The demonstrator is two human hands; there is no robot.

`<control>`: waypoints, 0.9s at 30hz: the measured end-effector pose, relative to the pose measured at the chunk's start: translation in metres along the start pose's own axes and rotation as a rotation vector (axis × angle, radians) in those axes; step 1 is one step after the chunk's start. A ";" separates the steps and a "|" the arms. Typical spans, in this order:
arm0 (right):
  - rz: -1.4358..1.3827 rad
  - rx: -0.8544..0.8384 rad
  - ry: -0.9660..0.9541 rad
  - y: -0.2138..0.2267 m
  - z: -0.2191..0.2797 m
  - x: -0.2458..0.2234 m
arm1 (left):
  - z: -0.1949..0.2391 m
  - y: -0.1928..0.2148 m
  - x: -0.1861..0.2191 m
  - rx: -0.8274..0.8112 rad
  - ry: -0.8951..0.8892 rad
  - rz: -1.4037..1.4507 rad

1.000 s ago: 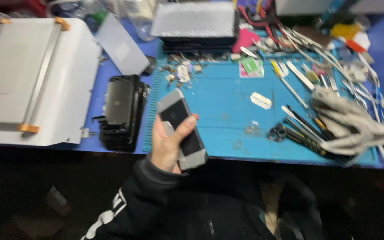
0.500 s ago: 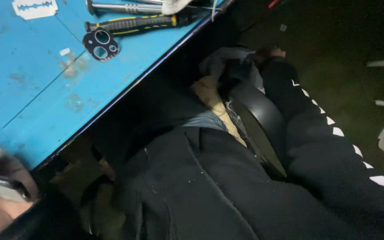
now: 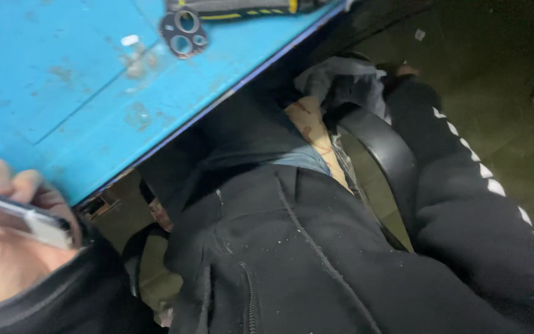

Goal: Remanufacturing a smartphone by applying tape, cleaning the device with a cloth, and removing components.

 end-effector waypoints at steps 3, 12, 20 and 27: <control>-0.101 0.178 0.021 0.098 0.030 -0.022 | 0.007 -0.027 -0.003 0.049 -0.081 0.029; -0.415 -0.327 0.582 0.311 0.195 -0.276 | 0.021 -0.069 0.038 -0.053 -0.185 0.390; -1.353 -0.736 0.784 0.407 0.273 -0.518 | 0.029 -0.079 0.056 -0.248 -0.063 0.571; -1.452 -0.855 0.541 0.376 0.278 -0.566 | 0.010 -0.065 0.037 -0.311 -0.182 0.386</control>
Point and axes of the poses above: each hand's wrist, its own z-axis away from the middle knuckle, its own y-axis out of the back of the hand, x = y × z, the point moved 8 cm from there along -z, towards the middle knuckle, and after that the axes turned 14 degrees about x, right-handed, at the moved point
